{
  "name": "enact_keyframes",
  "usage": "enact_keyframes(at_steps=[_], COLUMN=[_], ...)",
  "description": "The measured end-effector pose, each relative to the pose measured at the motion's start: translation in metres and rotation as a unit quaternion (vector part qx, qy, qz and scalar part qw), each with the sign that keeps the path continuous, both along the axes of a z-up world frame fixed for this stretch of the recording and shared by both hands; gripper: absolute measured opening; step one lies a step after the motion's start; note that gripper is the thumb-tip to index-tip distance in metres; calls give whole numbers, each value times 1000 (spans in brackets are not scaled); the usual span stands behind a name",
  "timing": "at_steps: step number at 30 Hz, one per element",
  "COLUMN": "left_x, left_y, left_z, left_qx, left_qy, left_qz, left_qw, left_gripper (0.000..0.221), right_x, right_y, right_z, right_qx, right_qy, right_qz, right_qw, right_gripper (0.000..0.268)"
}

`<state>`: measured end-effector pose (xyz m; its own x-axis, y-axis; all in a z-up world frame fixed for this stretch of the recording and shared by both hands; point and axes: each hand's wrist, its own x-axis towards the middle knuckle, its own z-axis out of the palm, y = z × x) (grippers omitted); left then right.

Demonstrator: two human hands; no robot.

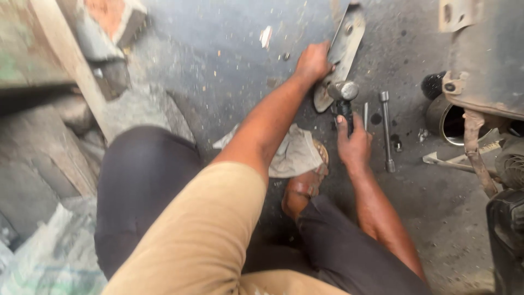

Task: Removing and inspecting a body panel on a scooter using various tools.

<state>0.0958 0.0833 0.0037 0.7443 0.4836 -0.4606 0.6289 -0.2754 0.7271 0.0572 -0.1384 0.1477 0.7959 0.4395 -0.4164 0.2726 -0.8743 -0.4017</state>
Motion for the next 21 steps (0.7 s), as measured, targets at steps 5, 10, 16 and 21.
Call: enact_keyframes(at_steps=[5, 10, 16, 21], left_x=[-7, -6, -3, -11], left_y=[2, 6, 1, -3], left_z=[-4, 3, 17, 8], left_qx=[-6, -21, -15, -26], left_qy=[15, 16, 46, 54], left_qz=[19, 48, 50, 60], left_qw=[1000, 999, 998, 996], left_gripper=[53, 53, 50, 49], right_x=[5, 2, 5, -11], right_y=[-11, 10, -1, -8], right_z=[-36, 8, -16, -12], right_qx=[-48, -2, -28, 38], right_qy=[8, 9, 6, 1], right_qz=[24, -13, 21, -7], right_qw=[999, 1000, 999, 999], right_gripper=[59, 58, 59, 59])
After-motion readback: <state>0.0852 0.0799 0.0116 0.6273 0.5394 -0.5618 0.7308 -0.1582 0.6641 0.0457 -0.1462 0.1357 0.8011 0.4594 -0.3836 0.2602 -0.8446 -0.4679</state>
